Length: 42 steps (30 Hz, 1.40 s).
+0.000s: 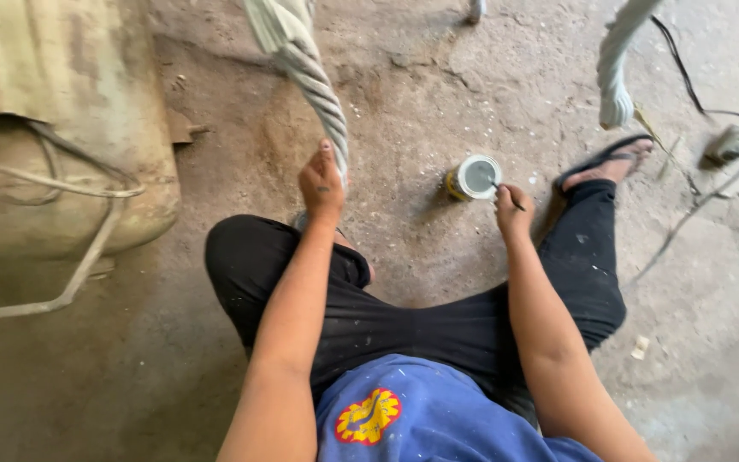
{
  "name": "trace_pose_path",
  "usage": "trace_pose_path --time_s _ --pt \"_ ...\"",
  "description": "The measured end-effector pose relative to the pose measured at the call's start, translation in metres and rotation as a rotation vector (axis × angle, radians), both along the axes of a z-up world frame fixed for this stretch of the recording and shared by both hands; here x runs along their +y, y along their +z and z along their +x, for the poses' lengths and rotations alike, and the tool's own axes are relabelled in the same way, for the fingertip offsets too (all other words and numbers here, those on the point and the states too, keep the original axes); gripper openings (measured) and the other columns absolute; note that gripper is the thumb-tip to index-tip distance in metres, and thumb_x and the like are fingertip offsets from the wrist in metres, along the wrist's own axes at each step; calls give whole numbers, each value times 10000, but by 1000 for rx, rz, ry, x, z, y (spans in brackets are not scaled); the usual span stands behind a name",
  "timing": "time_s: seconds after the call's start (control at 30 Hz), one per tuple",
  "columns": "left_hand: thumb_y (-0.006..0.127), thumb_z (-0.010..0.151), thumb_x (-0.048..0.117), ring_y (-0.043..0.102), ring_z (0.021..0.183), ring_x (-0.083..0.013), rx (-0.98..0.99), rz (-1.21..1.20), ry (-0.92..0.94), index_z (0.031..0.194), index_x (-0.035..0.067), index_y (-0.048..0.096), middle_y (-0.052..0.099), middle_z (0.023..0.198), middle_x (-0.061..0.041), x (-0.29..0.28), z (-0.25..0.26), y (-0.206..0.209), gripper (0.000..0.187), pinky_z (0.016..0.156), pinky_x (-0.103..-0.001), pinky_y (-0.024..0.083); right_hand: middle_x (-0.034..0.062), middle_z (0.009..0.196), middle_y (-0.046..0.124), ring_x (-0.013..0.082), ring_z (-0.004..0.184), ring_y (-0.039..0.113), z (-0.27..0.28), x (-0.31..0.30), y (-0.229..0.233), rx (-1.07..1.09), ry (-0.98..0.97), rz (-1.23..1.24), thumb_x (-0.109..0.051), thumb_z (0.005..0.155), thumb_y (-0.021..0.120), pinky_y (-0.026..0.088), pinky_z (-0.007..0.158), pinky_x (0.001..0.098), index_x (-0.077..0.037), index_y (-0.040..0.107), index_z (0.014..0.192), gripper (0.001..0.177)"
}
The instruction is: The person paints a twisted metal table leg using a small brush and a can of light-colored paint. They repeatedly dip the brush into the paint can and apply paint to the leg's grooves and surface.
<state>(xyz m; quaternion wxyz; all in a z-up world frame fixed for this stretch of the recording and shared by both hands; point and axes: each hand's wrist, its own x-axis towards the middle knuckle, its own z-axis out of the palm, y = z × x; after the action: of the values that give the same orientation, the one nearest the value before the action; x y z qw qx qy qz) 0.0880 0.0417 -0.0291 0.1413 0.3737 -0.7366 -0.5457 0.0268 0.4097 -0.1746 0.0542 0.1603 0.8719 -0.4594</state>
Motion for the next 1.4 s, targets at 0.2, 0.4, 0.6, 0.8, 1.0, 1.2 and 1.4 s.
trace_pose_path --time_s 0.2,0.4,0.6,0.8,1.0,1.2,1.4 --pt "345 1033 631 738 712 -326 2 35 -1 830 73 750 709 612 -142 5 1 -3 718 739 -448 573 236 873 727 272 646 721 16 -1 33 -41 65 -144 -102 970 595 647 560 375 15 748 1090 227" --pt "311 1067 604 711 622 -250 31 63 -32 778 93 729 693 573 -87 -2 -6 -16 720 653 -400 568 318 970 695 289 782 728 41 -19 112 200 8 -380 -2 1010 526 668 707 394 124 671 1187 261" --pt "315 1068 606 747 750 -340 26 54 -64 1003 33 763 732 677 -166 -5 -11 -13 730 703 -469 585 294 957 714 327 817 725 38 -76 186 599 347 -409 4 1095 542 621 726 422 150 697 1103 214" --pt "295 1075 595 754 786 -350 26 27 -100 1063 44 759 738 690 -160 -5 -11 -6 721 718 -474 600 247 904 739 335 752 740 51 -162 289 931 608 -309 -32 1026 652 590 698 406 127 742 1065 186" --pt "321 1065 591 728 962 -431 2 28 -99 1138 35 753 761 905 -241 -2 -11 -8 709 837 -545 575 251 911 732 352 696 707 45 -213 309 1167 713 -302 6 1008 663 577 643 418 123 755 1010 149" --pt "331 1063 587 724 985 -433 0 34 -92 1111 43 762 760 937 -239 -2 -9 6 696 863 -546 573 221 918 739 368 680 688 46 -246 301 1288 739 -227 32 963 676 571 633 429 78 779 1005 120" --pt "337 1054 596 710 1008 -450 0 28 -78 1045 42 769 755 956 -246 1 -9 9 703 880 -554 561 265 908 728 380 671 668 45 -235 293 1364 706 -186 64 955 664 559 615 435 123 760 1010 125"
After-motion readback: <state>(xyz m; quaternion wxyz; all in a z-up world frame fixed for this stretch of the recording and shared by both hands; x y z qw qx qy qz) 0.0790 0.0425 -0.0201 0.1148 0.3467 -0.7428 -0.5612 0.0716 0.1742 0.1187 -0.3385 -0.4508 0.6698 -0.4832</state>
